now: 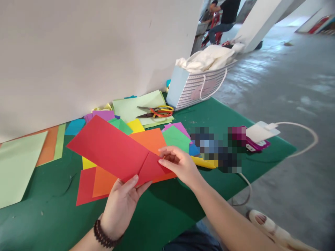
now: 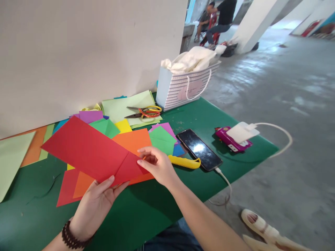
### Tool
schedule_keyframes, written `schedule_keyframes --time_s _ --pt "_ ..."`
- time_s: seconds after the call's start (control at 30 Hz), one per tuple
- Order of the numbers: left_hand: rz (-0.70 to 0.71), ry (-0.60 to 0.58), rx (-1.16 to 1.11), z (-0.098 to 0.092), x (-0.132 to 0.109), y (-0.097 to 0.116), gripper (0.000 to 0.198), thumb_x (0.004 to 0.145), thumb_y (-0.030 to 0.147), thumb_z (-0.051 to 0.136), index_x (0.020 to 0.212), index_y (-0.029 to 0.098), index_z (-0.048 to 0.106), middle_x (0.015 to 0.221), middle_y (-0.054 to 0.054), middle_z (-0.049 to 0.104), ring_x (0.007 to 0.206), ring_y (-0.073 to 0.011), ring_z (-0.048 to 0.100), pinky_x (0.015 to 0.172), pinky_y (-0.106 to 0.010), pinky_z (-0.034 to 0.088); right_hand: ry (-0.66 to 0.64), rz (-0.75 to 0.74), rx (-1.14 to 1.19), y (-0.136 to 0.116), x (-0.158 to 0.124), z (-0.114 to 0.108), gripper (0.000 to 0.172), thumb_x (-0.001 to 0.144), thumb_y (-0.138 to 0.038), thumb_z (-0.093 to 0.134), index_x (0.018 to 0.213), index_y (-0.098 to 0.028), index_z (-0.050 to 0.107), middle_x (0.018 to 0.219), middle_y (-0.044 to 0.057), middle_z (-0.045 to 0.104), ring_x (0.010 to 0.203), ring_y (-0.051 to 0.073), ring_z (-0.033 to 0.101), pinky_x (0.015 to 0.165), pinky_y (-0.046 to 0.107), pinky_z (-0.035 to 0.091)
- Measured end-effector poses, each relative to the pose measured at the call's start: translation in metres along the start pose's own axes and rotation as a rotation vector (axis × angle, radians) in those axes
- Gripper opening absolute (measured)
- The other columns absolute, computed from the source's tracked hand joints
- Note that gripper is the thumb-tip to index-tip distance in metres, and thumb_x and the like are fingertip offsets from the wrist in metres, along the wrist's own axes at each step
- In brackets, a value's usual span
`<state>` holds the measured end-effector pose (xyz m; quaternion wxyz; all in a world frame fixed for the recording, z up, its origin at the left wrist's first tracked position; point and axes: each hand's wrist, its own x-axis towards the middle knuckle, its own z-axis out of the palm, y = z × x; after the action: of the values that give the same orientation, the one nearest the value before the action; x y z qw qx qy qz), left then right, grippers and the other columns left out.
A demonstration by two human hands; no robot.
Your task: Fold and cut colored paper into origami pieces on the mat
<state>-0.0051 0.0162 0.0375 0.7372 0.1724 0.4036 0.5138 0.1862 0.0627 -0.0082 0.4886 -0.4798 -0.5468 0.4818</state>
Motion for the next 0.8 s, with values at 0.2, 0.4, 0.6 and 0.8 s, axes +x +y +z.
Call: schedule_keyframes --time_s 0.2,0.4,0.6,0.8 --pt "0.025 0.015 0.093 -0.002 0.000 -0.006 0.039 0.080 0.021 0.071 0.118 0.023 0.063 0.121 -0.007 0.067 0.118 -0.0294 0.059 0.097 -0.044 0.053 0.054 -0.023 0.064 -0.004 -0.006 0.004 0.021 0.078 -0.037 0.069 0.093 -0.022 0.066 0.088 0.004 0.069 0.073 0.015 0.064 0.065 0.029 0.055" --pt "0.221 0.155 0.122 -0.001 -0.001 -0.006 0.046 0.077 0.024 0.074 0.121 0.026 0.061 0.120 -0.003 0.067 0.119 -0.0267 0.058 0.098 -0.042 0.052 0.118 0.030 0.284 0.001 -0.007 0.004 0.037 0.074 -0.037 0.073 0.108 -0.025 0.062 0.083 0.001 0.067 0.072 0.016 0.066 0.058 0.028 0.055" --pt "0.253 0.177 0.158 0.002 -0.006 -0.003 0.043 0.078 0.028 0.074 0.119 0.027 0.062 0.115 -0.003 0.069 0.121 -0.0275 0.056 0.101 -0.044 0.050 0.152 -0.047 0.151 0.001 -0.010 0.006 0.027 0.080 -0.037 0.067 0.103 -0.023 0.063 0.071 -0.002 0.060 0.058 0.012 0.061 0.058 0.029 0.055" --pt "0.220 0.172 0.157 -0.003 -0.002 -0.005 0.037 0.076 0.026 0.076 0.112 0.026 0.066 0.116 -0.002 0.069 0.117 -0.0260 0.059 0.099 -0.042 0.052 0.086 -0.246 0.127 0.002 -0.017 0.004 0.032 0.076 -0.035 0.072 0.106 -0.027 0.065 0.099 0.007 0.067 0.078 0.018 0.064 0.061 0.032 0.057"
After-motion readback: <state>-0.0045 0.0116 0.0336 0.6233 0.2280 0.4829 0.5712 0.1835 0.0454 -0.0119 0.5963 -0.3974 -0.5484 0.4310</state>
